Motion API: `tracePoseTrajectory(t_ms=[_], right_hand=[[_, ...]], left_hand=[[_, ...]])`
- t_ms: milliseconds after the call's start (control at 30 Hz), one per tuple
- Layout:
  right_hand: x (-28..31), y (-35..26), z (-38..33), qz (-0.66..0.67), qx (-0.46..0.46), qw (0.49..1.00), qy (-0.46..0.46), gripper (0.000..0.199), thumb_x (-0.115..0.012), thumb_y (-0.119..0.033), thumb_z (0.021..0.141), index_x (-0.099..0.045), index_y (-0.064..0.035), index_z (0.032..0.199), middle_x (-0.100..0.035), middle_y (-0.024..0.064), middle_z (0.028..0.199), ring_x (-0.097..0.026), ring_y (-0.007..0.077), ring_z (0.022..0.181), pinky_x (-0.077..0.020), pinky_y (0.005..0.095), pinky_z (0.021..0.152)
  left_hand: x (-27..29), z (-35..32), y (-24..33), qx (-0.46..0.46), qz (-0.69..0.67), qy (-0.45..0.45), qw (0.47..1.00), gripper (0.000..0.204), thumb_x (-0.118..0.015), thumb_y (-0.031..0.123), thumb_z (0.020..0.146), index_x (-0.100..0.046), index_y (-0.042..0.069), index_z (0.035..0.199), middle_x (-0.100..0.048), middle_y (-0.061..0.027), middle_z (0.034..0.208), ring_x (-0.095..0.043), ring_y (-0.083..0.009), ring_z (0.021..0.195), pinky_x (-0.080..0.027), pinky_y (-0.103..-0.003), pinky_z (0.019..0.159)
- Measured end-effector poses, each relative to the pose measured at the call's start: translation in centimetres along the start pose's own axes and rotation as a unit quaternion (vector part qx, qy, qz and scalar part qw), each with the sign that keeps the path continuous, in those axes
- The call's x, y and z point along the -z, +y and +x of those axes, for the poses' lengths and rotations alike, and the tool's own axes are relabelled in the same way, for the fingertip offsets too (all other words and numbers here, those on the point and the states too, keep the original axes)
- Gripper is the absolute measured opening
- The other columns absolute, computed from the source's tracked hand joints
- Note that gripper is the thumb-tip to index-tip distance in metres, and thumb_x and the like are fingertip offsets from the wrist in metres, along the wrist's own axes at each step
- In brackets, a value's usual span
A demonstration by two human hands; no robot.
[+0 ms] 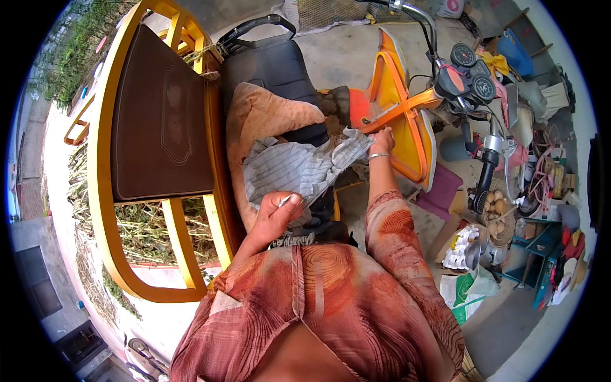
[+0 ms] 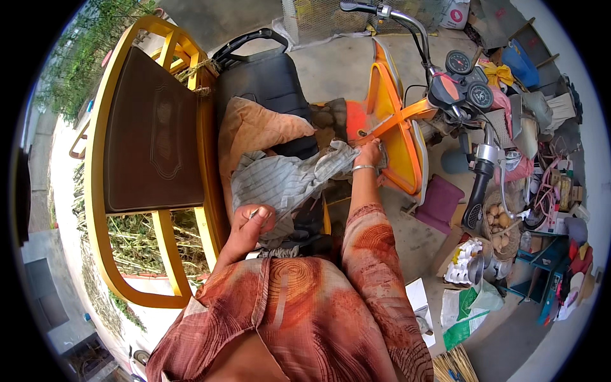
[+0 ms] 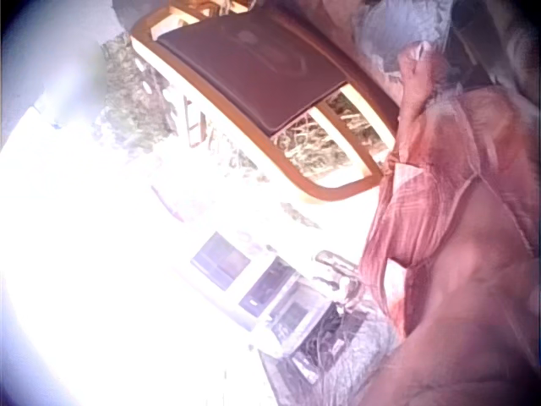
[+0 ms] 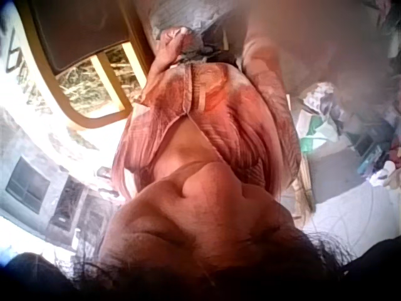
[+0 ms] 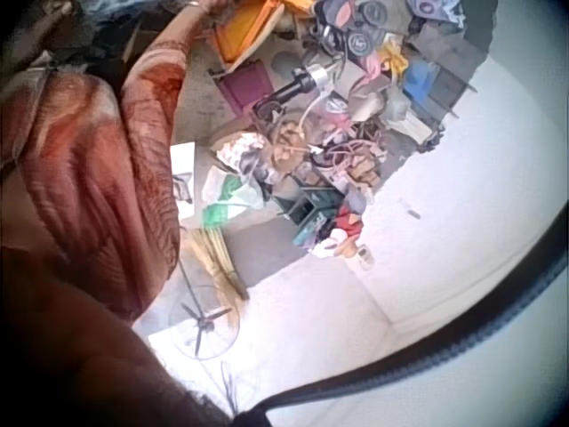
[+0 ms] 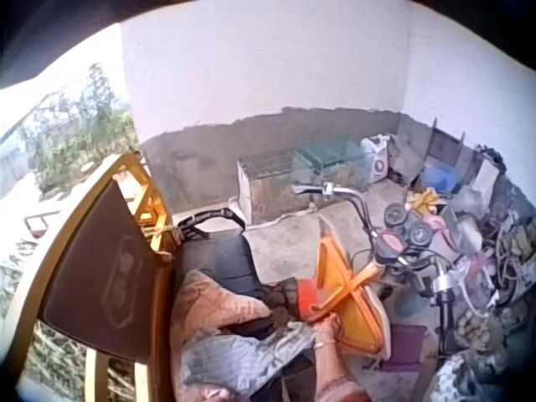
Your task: The person cuts a piece of light-colored fabric into strips using scissors. They repeatedly fold and cut the fabric, then place the cut pieces onto a yellow cart loaded with green plant stalks. Finally, they pick up a large white sack from the floor and place it on the cart.
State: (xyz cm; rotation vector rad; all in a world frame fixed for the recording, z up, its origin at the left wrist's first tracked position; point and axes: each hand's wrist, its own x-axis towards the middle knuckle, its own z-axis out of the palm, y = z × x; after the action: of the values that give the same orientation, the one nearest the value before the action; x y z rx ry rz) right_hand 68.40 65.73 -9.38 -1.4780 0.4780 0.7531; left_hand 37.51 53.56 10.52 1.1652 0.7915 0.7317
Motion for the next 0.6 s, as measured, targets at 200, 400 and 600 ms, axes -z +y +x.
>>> tracePoseTrajectory(t_ms=[200, 400, 600], right_hand=[[1.1, -5.2, 6.8, 0.038, 0.004, 0.999, 0.017, 0.035, -0.043, -0.029, 0.093, -0.052, 0.0047, 0.096, -0.049, 0.0076, 0.067, -0.039, 0.0157, 0.045, -0.0343, 0.0310, 0.039], [-0.8, -5.7, 8.3, 0.025, -0.044, 0.999, -0.008, 0.034, -0.043, -0.031, 0.092, -0.051, 0.0020, 0.090, -0.050, 0.0080, 0.067, -0.041, 0.0171, 0.042, -0.0367, 0.0309, 0.038], [-1.7, -1.8, 10.8, -0.054, 0.000, 0.983, -0.174, 0.034, -0.043, -0.033, 0.092, -0.051, -0.0010, 0.086, -0.051, 0.0082, 0.065, -0.044, 0.0169, 0.045, -0.0393, 0.0325, 0.044]], left_hand=[[1.5, -5.8, 5.3, 0.000, 0.051, 0.231, 0.972, 0.049, -0.048, 0.033, 0.090, -0.033, 0.005, 0.053, -0.034, 0.0014, 0.050, -0.028, -0.0066, 0.047, -0.018, -0.024, 0.044], [0.9, -10.7, 10.4, -0.152, 0.082, 0.316, 0.933, 0.044, -0.047, 0.035, 0.091, -0.041, 0.006, 0.058, -0.037, -0.0005, 0.046, -0.028, -0.0060, 0.041, -0.019, -0.023, 0.041], [1.8, -9.7, 10.6, -0.178, 0.058, 0.419, 0.888, 0.042, -0.043, 0.031, 0.093, -0.036, 0.009, 0.059, -0.032, 0.0023, 0.049, -0.027, -0.0046, 0.046, -0.019, -0.021, 0.045]])
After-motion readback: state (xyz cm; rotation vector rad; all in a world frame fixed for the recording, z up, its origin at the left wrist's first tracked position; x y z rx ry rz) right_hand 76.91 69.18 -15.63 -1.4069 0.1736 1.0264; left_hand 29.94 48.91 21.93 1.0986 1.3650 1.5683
